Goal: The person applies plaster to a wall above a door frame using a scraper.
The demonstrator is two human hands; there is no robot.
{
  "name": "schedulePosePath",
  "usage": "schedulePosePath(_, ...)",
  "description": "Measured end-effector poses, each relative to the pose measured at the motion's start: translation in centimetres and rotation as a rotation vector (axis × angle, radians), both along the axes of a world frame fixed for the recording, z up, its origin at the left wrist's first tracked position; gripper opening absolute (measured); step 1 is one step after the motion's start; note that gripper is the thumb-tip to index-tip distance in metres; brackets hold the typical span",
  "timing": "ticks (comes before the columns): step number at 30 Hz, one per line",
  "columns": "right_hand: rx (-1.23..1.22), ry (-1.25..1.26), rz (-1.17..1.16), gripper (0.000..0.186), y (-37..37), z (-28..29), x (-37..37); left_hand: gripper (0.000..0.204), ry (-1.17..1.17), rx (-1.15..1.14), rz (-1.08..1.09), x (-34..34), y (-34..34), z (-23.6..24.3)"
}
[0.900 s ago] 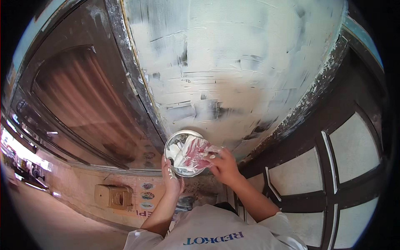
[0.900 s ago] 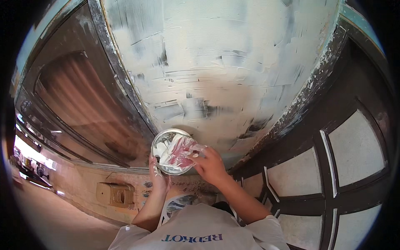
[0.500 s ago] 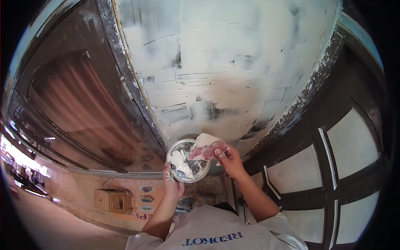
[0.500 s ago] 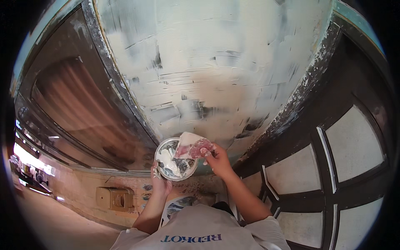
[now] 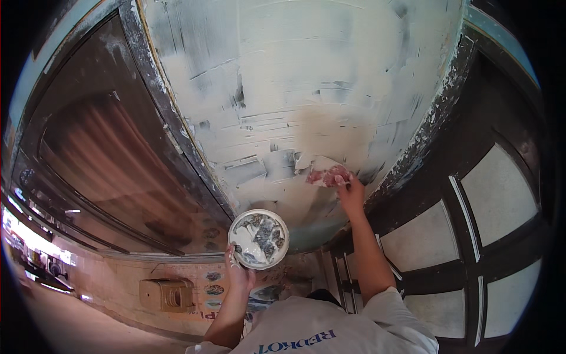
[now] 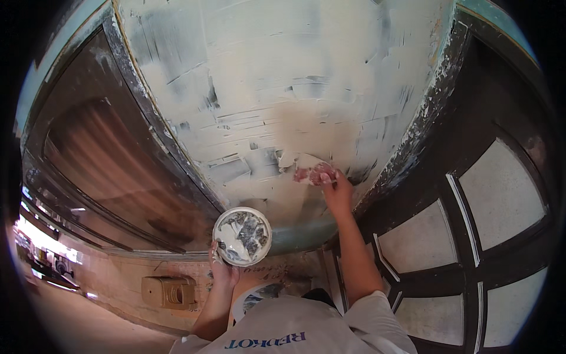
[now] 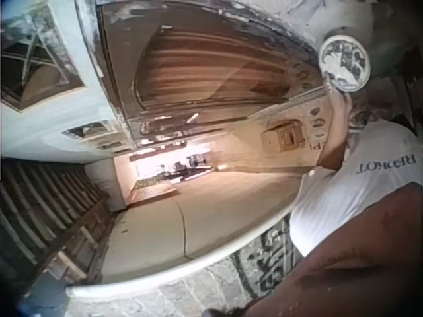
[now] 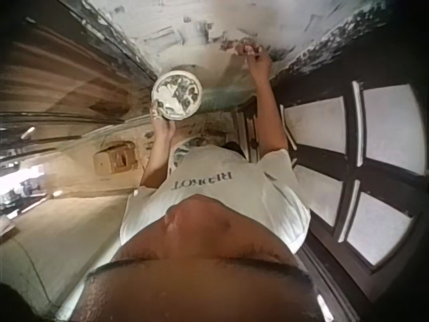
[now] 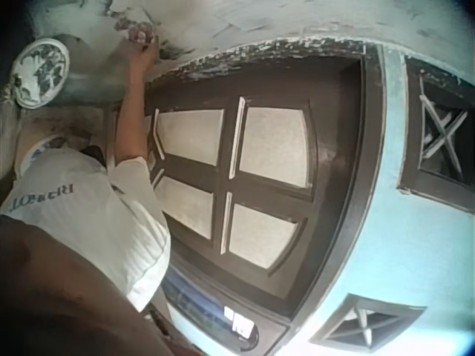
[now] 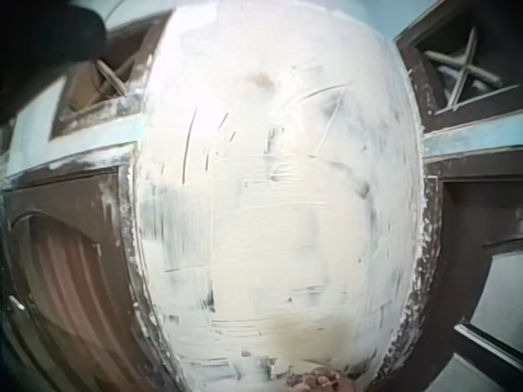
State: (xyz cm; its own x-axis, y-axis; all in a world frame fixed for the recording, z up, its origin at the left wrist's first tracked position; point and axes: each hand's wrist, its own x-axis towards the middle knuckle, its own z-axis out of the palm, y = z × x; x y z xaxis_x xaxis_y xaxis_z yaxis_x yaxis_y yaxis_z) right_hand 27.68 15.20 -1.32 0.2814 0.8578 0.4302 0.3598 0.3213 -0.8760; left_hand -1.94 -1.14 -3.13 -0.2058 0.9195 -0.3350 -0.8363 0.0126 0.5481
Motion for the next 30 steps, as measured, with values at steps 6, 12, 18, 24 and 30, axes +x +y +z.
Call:
schedulePosePath(6, -0.086, -0.186, 0.134, 0.023, -2.1, 4.1, -2.2, 0.046, 0.105, -0.078, 0.042, -0.3, -0.5, 0.4)
schedulePosePath(12, 0.048, -0.328, -0.084, 0.024, 0.2, 2.5, -1.6, 0.045, 0.104, -0.052, 0.011, 0.1, -0.2, 0.5)
schedulePosePath(18, -0.143, 0.237, 0.152, 0.02, -1.8, 0.0, 0.6, 0.043, 0.091, -0.013, 0.009, -0.5, -1.0, 0.2)
schedulePosePath(24, -0.167, 0.032, 0.149, 0.02, -1.7, 1.0, 1.0, 0.037, 0.063, -0.016, 0.043, -0.7, -1.1, 0.0)
schedulePosePath(30, 0.13, -0.818, 0.034, 0.022, -1.0, 7.2, -1.8, 0.039, 0.076, -0.009, 0.022, -0.3, -0.9, 0.7)
